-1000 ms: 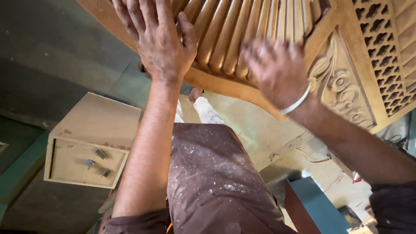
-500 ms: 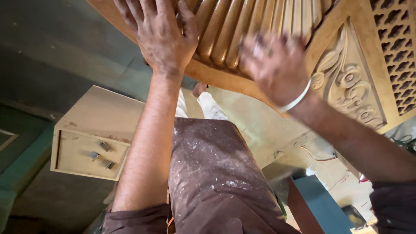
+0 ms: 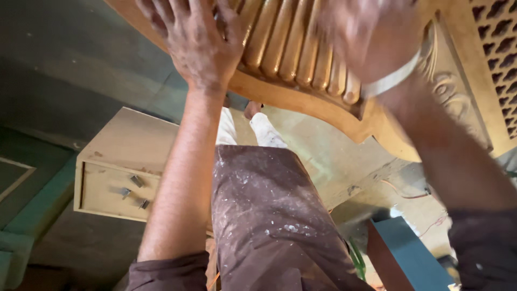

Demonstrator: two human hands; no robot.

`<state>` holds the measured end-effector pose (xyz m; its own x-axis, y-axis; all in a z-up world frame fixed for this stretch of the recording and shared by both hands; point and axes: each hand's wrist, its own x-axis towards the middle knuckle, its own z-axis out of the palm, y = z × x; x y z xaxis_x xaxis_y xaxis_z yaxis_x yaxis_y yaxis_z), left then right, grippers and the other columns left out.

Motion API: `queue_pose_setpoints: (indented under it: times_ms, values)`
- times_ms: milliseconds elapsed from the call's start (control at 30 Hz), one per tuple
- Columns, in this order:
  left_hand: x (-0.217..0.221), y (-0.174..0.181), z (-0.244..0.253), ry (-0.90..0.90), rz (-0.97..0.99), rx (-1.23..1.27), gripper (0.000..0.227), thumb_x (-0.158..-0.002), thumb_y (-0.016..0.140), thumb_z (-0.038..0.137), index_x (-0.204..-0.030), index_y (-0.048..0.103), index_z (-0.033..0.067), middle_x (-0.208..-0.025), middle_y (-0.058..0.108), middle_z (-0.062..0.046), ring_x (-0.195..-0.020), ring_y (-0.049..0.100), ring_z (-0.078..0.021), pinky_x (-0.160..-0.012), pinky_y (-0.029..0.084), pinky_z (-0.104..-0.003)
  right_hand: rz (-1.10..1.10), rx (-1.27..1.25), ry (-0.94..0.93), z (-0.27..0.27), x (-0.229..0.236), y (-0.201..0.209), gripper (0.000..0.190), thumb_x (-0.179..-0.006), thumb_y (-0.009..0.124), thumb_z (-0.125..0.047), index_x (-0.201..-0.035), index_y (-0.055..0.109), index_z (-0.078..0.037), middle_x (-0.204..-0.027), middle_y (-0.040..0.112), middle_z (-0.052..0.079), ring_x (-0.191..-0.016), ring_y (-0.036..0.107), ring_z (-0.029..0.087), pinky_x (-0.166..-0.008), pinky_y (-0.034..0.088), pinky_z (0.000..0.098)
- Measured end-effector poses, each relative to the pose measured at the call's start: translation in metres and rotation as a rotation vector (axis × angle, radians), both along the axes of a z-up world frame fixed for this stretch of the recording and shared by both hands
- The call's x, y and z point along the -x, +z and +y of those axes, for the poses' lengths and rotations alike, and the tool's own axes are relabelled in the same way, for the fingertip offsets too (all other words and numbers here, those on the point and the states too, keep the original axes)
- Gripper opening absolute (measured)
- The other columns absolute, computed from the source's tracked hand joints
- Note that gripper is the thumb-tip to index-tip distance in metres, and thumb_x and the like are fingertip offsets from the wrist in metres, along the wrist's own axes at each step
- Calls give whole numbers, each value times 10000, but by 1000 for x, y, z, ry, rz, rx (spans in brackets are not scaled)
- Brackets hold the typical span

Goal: The person applies a liquid finish to a carved wooden panel using a cloth. They dip the cloth into a container and wipe the finish onto the fan-shaped and floral carved areas, repeatedly reapplying the liquid to ensure coverage.

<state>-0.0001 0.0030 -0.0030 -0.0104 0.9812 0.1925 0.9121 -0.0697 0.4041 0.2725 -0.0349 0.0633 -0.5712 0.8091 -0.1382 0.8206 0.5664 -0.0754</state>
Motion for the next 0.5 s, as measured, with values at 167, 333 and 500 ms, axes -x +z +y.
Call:
queue_pose_setpoints:
  times_ms: [167, 333, 500]
  values:
    - [-2, 0, 4, 0, 33, -40, 370, -1023, 612, 254, -1346, 572, 78, -1399, 518, -201, -1408, 373, -465, -1248, 159, -653, -36, -106, -95, 23, 15, 14, 217, -1081, 701, -275, -1245, 719, -133, -1132, 700, 112, -1002, 677, 257, -839, 570, 406]
    - [0, 8, 3, -46, 18, 18, 408, -1026, 583, 251, -1388, 561, 66, -1440, 511, -209, -1440, 358, -457, -1261, 143, -648, 41, -78, -149, -44, 19, 21, 223, -1092, 686, -220, -1298, 699, -135, -1166, 683, 116, -1042, 659, 277, -868, 556, 413]
    - [-1, 20, 7, -222, 35, 116, 525, -1062, 544, 276, -1538, 502, 58, -1558, 490, -168, -1488, 332, -425, -1245, 96, -655, -51, -51, -19, -26, -9, 17, 324, -984, 657, -143, -1296, 742, -158, -1151, 687, 103, -987, 658, 246, -855, 569, 405]
